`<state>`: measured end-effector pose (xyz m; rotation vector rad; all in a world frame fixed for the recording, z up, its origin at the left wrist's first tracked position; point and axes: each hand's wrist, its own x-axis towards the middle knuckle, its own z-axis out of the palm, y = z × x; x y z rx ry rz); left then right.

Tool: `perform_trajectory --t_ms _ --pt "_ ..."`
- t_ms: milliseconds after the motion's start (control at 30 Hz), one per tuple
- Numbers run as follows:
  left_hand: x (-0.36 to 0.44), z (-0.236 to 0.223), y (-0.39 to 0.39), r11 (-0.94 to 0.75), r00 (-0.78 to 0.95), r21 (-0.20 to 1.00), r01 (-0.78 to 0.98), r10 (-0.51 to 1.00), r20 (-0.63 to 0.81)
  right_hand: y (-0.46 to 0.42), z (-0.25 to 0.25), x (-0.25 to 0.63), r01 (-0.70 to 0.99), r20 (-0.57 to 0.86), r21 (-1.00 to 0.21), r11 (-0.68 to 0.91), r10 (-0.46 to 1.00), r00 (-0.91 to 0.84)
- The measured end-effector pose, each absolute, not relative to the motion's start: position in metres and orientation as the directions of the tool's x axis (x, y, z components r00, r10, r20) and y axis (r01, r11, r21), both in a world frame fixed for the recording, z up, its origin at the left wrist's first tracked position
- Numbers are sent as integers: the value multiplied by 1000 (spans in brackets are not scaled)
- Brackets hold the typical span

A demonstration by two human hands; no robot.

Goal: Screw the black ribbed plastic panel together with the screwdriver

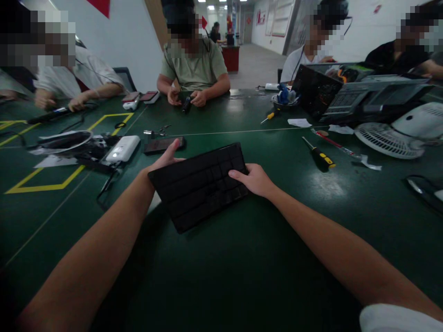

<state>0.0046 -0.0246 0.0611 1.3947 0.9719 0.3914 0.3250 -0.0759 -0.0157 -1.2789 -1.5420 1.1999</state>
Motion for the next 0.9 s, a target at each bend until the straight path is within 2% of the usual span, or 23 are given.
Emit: perform_trajectory --t_ms 133,300,467,567,667,900 --pt "3 67 -33 352 625 866 355 600 -500 -73 -15 320 229 57 -968 101 979 -193" --pt "8 75 -37 403 553 813 419 598 -581 -70 -16 316 204 96 -969 138 974 -204" --pt "14 78 -39 441 529 799 410 598 -602 -71 -13 314 396 230 -888 234 971 -58" --pt "10 77 -40 481 494 800 360 629 -600 -76 -9 316 499 281 -834 235 959 19" --pt "2 76 -39 487 457 825 286 688 -564 -88 -5 320 538 236 -821 191 972 15" --pt "-17 66 -36 406 538 882 240 700 -469 -111 -3 332 690 -30 -720 77 990 -141"
